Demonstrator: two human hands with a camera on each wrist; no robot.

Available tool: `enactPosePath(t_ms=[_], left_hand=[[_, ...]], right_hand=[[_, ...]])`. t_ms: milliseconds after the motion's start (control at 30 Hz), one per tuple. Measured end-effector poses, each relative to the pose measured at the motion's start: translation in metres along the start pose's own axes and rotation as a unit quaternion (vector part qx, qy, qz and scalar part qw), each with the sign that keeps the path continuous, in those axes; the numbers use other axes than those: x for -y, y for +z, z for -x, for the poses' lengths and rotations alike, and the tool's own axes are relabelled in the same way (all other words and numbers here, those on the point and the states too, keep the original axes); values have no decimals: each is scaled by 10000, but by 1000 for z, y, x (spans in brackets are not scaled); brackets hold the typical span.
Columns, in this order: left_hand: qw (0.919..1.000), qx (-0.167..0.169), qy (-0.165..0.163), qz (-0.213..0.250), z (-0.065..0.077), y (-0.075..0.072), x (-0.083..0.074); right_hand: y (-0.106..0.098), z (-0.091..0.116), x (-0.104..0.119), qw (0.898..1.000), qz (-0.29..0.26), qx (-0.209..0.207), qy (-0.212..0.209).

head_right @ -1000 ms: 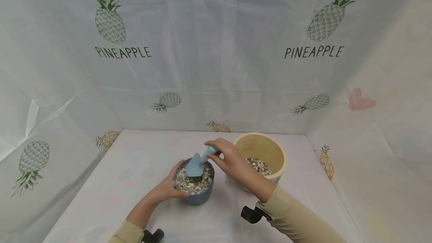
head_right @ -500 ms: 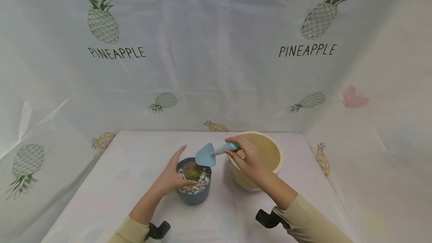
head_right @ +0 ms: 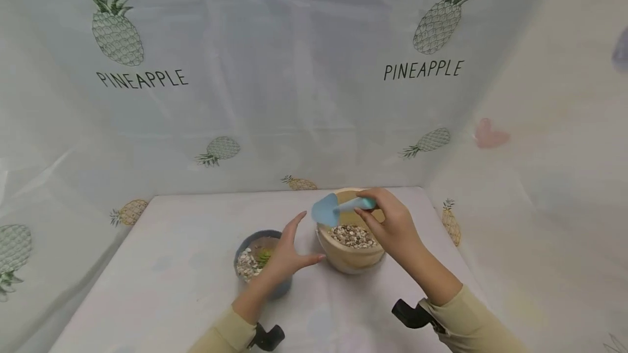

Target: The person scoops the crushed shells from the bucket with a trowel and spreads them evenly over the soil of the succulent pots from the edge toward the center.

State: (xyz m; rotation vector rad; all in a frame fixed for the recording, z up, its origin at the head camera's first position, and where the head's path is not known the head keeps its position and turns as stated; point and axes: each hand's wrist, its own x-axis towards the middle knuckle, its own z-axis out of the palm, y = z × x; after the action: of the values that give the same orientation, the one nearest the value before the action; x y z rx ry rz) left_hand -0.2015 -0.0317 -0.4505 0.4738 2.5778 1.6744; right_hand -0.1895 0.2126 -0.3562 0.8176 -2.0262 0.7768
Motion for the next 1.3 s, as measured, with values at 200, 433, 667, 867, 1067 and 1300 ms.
enactPosePath(t_ms=[200,433,667,867,1067,1300], left_hand=[[9999,-26,-114,-9,-10,22,4],[9992,-273,-236,192,-19,40,12],[9967,-565,-454,363,-21,48,14],[9967,-677,-317,314,-26,53,17],[9965,-689,-296,359,-29,57,20],[9965,-643,-333,421,-30,60,20]], right_hand=[[-12,2,-14,9975,509,424,250],[-8,14,-31,9691,550,1723,1675],[5,19,-41,9430,603,2413,2213],[8,21,-53,9317,823,2679,2310],[6,21,-68,9276,795,2887,2233],[1,27,-79,9106,267,3209,2592]])
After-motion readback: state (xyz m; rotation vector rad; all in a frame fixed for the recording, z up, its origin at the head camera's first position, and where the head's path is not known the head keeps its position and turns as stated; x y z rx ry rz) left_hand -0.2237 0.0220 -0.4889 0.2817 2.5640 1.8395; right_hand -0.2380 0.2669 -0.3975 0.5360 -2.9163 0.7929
